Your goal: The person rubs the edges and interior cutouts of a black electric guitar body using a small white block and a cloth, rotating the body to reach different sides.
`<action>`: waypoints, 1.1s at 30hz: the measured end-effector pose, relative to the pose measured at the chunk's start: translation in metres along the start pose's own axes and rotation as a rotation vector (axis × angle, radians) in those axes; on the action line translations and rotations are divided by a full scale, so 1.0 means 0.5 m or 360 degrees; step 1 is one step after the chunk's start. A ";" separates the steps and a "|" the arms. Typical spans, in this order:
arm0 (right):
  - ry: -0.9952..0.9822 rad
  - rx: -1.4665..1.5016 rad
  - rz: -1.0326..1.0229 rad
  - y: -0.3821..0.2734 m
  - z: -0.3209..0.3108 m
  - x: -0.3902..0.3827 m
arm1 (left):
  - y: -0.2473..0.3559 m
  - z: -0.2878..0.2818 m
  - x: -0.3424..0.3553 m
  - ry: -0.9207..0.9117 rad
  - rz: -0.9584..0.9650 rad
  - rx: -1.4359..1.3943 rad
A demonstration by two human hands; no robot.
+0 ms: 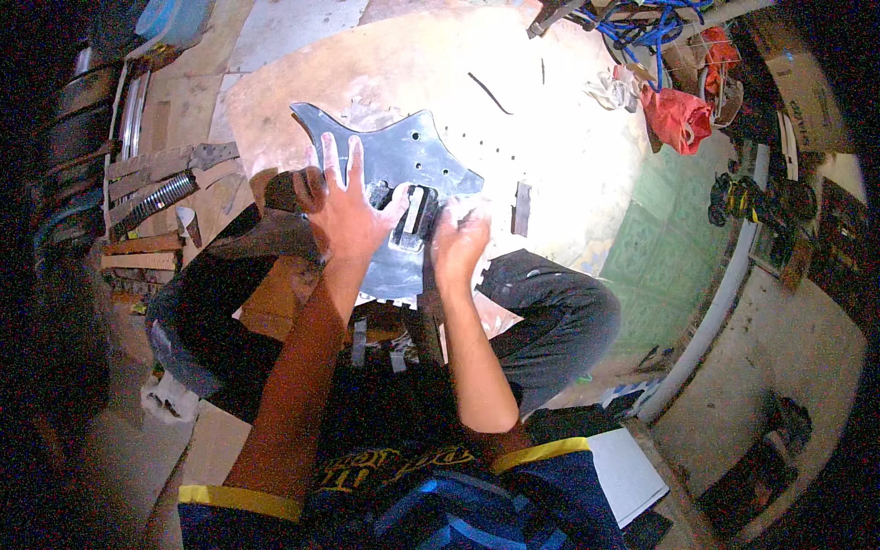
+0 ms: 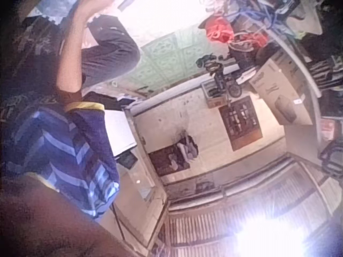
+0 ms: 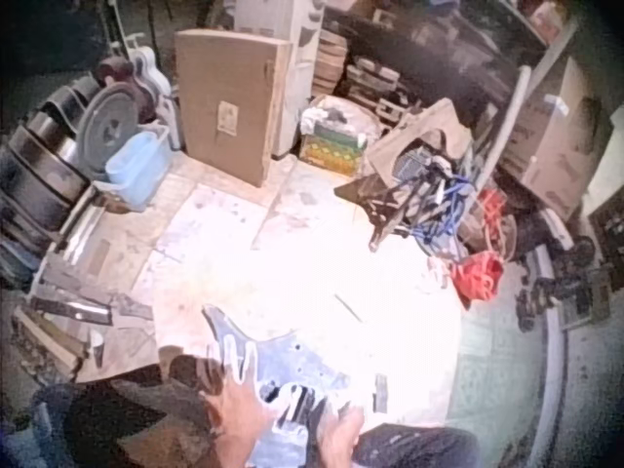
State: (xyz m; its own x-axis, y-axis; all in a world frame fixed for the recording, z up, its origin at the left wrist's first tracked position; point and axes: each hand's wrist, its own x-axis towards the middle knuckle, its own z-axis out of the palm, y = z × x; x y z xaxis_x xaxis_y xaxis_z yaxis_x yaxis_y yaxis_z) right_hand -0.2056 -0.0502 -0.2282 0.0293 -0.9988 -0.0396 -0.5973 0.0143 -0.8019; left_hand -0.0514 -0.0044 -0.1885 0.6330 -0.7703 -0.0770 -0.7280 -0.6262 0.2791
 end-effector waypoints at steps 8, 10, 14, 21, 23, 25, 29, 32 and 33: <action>-0.0225 -0.0076 -0.0018 -0.011 -0.028 0.002 | -0.005 0.003 -0.005 0.0015 0.0005 -0.0001; -0.0368 -0.0266 -0.0068 -0.012 -0.049 0.006 | -0.001 0.006 0.000 0.0017 0.0024 0.0010; -0.0758 0.0123 0.0321 -0.033 -0.086 0.030 | -0.005 0.008 -0.003 0.0075 0.0062 0.0037; -0.0387 -0.0233 0.0275 -0.067 -0.075 0.020 | -0.006 0.012 -0.004 0.0170 0.0083 0.0037; -0.0259 -0.0204 0.0288 -0.029 -0.055 0.004 | -0.004 0.011 -0.004 0.0171 0.0100 0.0046; -0.0265 -0.0077 0.0363 -0.080 -0.051 -0.006 | -0.008 0.016 -0.004 0.0187 0.0095 0.0044; -0.0422 -0.0270 0.0223 -0.096 -0.068 -0.001 | -0.006 0.012 -0.003 0.0148 0.0091 0.0048; -0.0321 -0.0024 0.0218 -0.082 -0.056 0.003 | -0.002 0.016 -0.004 0.0154 0.0069 0.0033; -0.0306 0.0039 0.0272 -0.076 -0.050 -0.001 | -0.001 0.013 -0.001 0.0143 0.0072 0.0044</action>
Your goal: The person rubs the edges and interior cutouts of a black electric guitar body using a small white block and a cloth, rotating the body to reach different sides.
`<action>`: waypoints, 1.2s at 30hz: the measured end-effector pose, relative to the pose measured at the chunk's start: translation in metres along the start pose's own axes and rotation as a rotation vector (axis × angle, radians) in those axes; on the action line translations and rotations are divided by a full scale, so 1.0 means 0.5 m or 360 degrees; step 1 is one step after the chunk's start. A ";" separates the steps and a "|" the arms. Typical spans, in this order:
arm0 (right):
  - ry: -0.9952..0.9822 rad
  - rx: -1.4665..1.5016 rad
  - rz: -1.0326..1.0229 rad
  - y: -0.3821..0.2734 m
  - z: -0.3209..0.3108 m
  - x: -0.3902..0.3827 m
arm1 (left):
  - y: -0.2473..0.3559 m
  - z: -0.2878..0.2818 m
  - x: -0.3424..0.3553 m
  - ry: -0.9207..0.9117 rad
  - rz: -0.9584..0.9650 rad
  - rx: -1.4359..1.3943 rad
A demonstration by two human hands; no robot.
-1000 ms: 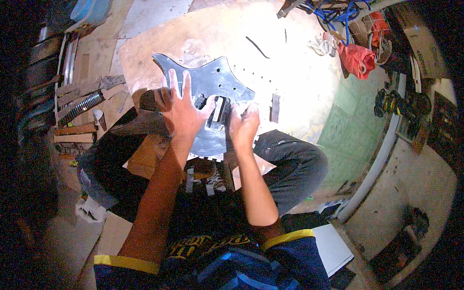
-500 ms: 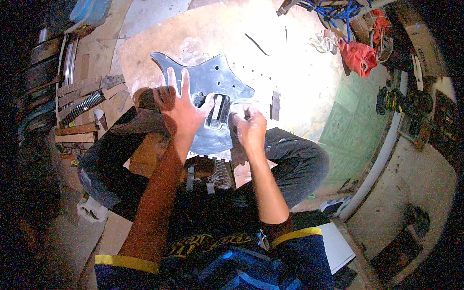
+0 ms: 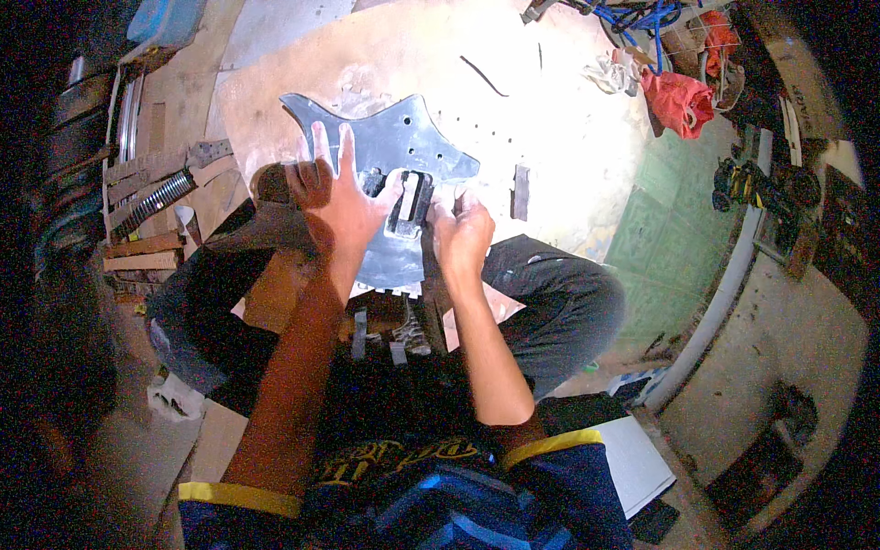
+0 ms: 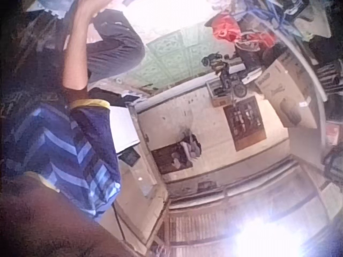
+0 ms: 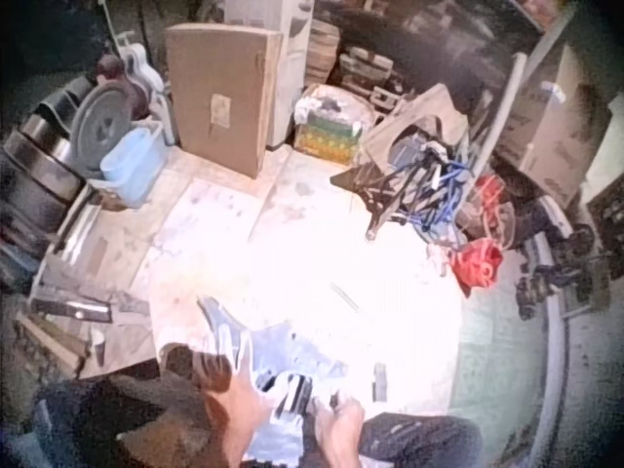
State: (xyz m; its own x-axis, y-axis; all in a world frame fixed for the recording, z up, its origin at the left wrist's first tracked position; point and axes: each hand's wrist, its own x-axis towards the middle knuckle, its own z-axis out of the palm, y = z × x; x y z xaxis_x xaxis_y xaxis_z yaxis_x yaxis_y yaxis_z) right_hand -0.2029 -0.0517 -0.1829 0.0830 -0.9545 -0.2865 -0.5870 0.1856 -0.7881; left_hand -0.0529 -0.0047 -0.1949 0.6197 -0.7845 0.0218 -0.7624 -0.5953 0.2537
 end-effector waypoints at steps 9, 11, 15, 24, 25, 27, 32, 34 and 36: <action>-0.0074 -0.0106 0.0011 0.050 0.004 0.009 | -0.004 0.009 -0.007 0.0045 0.0010 -0.0056; -0.0075 -0.0047 0.0040 0.061 0.003 0.000 | -0.001 0.005 -0.007 0.0025 0.0010 -0.0043; -0.0071 -0.0147 0.0015 0.029 0.000 0.010 | -0.006 0.011 -0.008 0.0082 0.0027 -0.0044; -0.0031 -0.0144 -0.0162 0.020 0.004 0.017 | -0.004 0.026 -0.011 0.0208 0.0094 0.0013; -0.0145 -0.0193 -0.0115 0.023 -0.004 0.013 | -0.006 0.027 -0.015 0.0190 0.0099 0.0009; -0.0366 -0.0291 -0.0042 0.027 -0.040 0.021 | -0.007 0.028 -0.010 0.0175 0.0107 -0.0005; -0.0208 0.0205 0.0098 0.049 -0.100 0.064 | -0.008 0.026 -0.008 0.0168 0.0063 0.0030; -0.0350 0.0234 0.0281 0.055 -0.105 0.067 | -0.007 0.030 -0.006 0.0230 0.0100 -0.0011; -0.0381 0.0174 0.0228 0.085 -0.087 0.072 | -0.005 0.023 -0.011 0.0172 0.0074 -0.0003</action>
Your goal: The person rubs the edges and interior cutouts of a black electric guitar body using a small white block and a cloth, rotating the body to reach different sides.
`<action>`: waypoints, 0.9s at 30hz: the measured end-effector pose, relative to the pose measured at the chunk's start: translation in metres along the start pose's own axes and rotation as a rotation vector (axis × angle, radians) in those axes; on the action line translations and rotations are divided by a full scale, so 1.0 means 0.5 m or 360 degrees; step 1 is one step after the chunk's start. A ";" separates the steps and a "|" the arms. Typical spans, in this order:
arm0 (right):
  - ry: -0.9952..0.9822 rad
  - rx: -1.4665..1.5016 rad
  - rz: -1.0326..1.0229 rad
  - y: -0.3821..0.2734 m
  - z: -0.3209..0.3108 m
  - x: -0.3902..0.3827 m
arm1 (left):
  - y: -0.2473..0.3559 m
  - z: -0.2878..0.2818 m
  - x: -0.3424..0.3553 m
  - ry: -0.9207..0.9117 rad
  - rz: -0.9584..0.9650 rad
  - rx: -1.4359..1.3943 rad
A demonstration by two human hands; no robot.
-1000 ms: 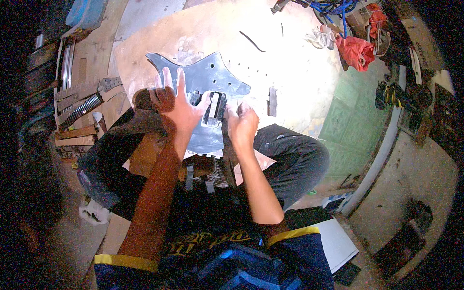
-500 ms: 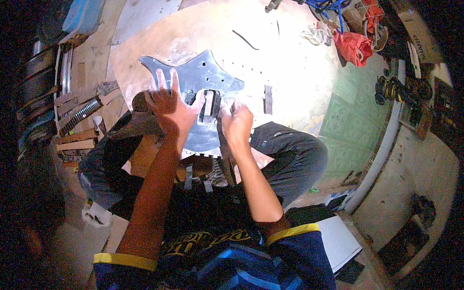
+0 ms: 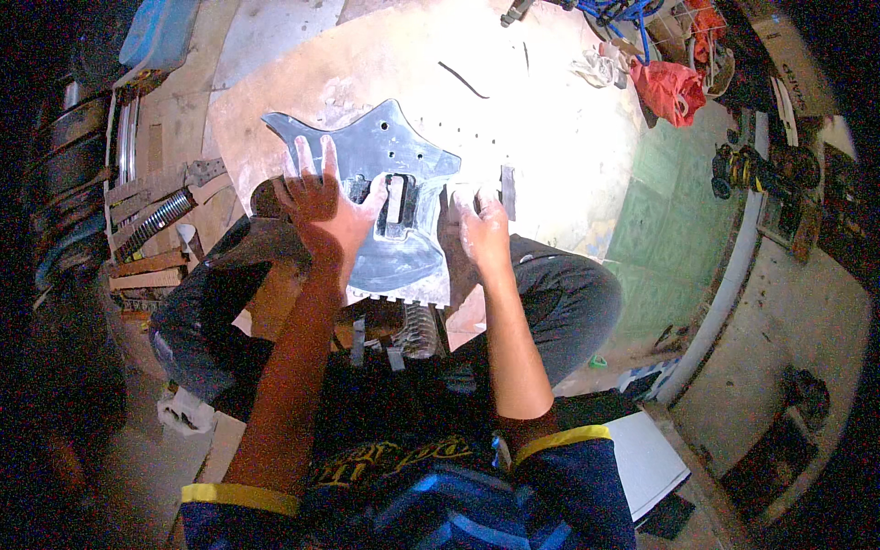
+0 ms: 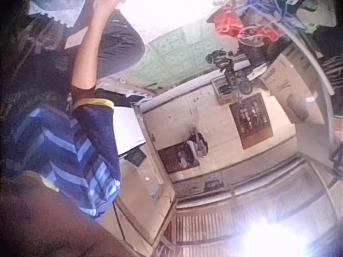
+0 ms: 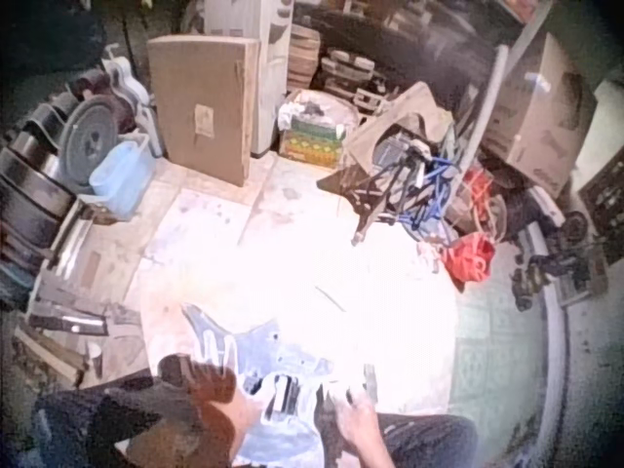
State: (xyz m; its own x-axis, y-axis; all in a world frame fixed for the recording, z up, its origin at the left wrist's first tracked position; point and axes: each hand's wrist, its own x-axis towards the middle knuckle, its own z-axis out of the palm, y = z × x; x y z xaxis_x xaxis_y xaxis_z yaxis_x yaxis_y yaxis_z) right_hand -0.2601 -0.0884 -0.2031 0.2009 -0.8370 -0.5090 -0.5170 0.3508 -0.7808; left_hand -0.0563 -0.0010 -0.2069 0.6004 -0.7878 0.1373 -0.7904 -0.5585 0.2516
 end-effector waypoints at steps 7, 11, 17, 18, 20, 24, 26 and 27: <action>0.0162 -0.0130 -0.0329 0.014 0.043 0.027 | 0.002 -0.014 0.007 -0.0137 -0.0054 -0.0024; 0.0051 -0.0161 -0.0365 0.022 0.073 -0.025 | 0.005 -0.015 0.009 -0.0195 -0.0089 0.0002; 0.0020 -0.0375 -0.0362 0.001 0.064 -0.004 | 0.006 -0.020 0.010 -0.0198 -0.0076 0.0036; -0.0067 -0.0359 -0.0332 0.015 0.059 -0.018 | 0.005 -0.022 0.002 -0.0178 -0.0073 0.0024; -0.0234 -0.0334 -0.0308 0.044 0.049 -0.042 | 0.003 -0.012 0.007 -0.0103 -0.0073 -0.0012; -0.0046 -0.0327 -0.0669 0.009 0.055 -0.018 | 0.000 -0.013 0.008 -0.0100 -0.0043 -0.0043; -0.0190 -0.0320 -0.0432 0.013 0.045 -0.021 | 0.006 -0.018 0.011 -0.0161 -0.0067 0.0008; -0.0279 -0.0243 -0.0352 0.046 0.036 -0.032 | 0.009 -0.023 0.012 -0.0197 -0.0076 0.0027</action>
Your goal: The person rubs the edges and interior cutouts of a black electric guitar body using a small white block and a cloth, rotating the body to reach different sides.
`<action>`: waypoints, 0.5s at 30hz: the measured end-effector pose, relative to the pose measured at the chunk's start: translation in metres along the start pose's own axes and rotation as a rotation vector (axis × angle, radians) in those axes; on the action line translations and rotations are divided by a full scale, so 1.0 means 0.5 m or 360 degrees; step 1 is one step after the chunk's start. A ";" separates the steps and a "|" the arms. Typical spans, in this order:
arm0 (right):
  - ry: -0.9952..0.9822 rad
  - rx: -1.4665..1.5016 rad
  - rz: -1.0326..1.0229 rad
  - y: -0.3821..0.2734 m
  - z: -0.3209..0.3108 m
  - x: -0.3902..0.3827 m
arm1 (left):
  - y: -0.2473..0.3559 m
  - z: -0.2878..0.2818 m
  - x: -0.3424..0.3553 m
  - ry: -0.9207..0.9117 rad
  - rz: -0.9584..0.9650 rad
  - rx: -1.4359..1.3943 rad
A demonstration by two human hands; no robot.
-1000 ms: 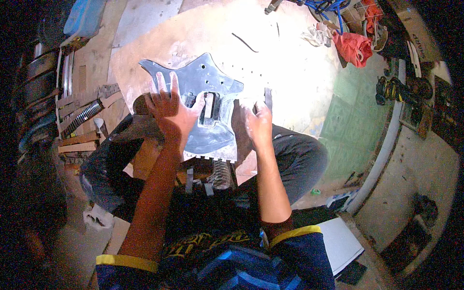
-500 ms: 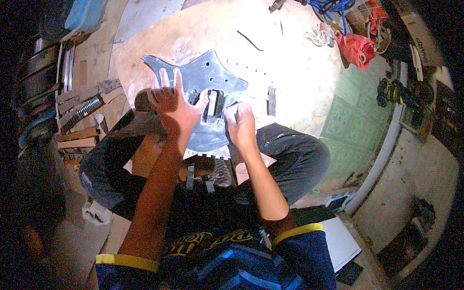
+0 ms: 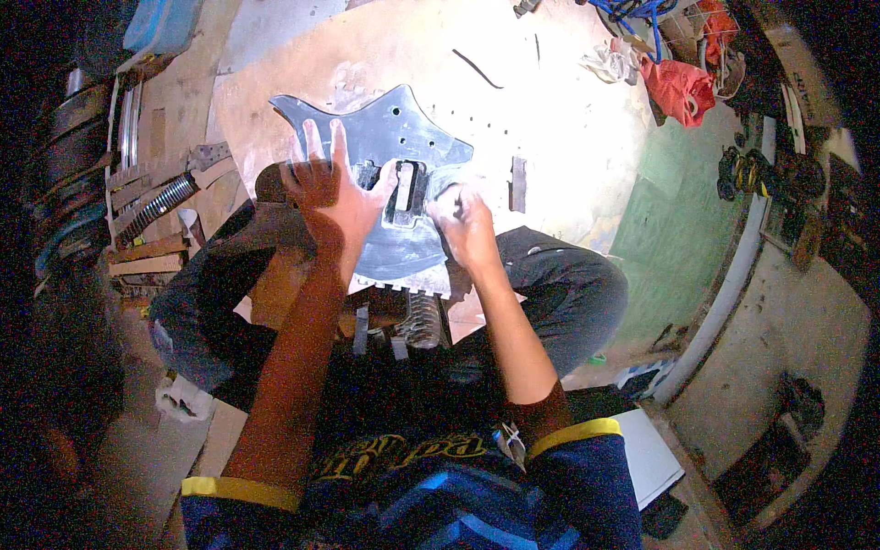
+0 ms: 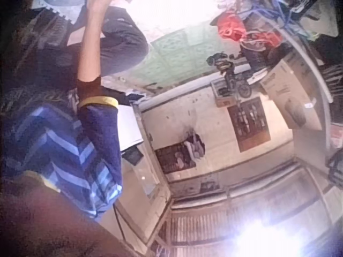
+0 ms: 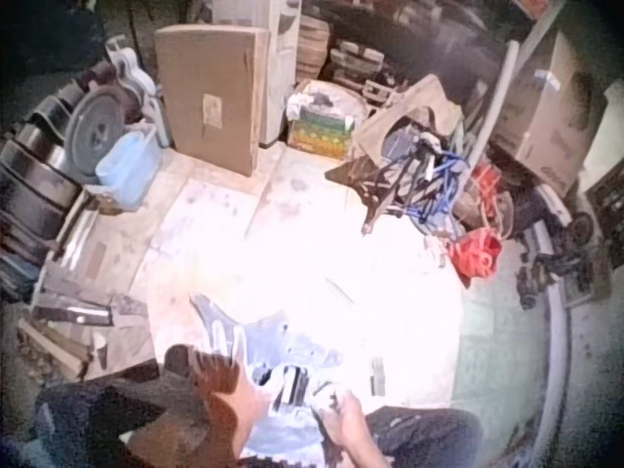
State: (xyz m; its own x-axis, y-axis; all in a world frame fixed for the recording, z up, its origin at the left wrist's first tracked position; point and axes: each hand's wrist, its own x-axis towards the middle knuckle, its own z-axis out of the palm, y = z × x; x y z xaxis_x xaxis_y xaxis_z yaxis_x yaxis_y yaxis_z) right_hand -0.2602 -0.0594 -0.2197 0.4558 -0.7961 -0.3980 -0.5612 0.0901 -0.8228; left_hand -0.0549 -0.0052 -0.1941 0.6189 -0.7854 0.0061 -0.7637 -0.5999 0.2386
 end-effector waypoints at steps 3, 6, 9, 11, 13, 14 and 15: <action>0.0028 -0.0019 -0.0047 0.005 0.002 -0.013 | -0.005 0.011 -0.004 0.0033 0.0025 0.0014; 0.0078 -0.0106 -0.0153 -0.019 0.007 0.020 | -0.009 0.021 -0.003 0.0207 0.0070 -0.0043; -0.0033 0.0089 0.0049 0.004 0.002 -0.007 | -0.007 0.022 0.000 0.0160 0.0053 -0.0003; 0.0000 -0.0006 -0.0019 0.019 -0.008 -0.013 | -0.006 0.021 -0.002 0.0150 0.0057 0.0021; 0.0037 -0.0013 -0.0208 0.005 -0.015 -0.007 | -0.004 0.023 -0.005 0.0162 0.0064 0.0017; 0.0119 -0.0013 -0.0199 0.007 0.003 0.008 | -0.007 0.024 -0.004 0.0177 0.0061 0.0006; 0.0245 -0.0214 -0.0386 -0.024 0.012 0.025 | -0.009 0.024 -0.005 0.0178 0.0062 0.0007</action>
State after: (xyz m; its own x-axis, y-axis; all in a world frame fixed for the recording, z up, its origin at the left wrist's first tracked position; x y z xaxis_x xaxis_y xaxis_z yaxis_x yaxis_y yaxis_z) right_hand -0.2435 -0.0669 -0.2173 0.4835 -0.8668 -0.1222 -0.5400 -0.1854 -0.8210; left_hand -0.0553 -0.0026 -0.2068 0.6054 -0.7862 0.1237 -0.7880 -0.5703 0.2321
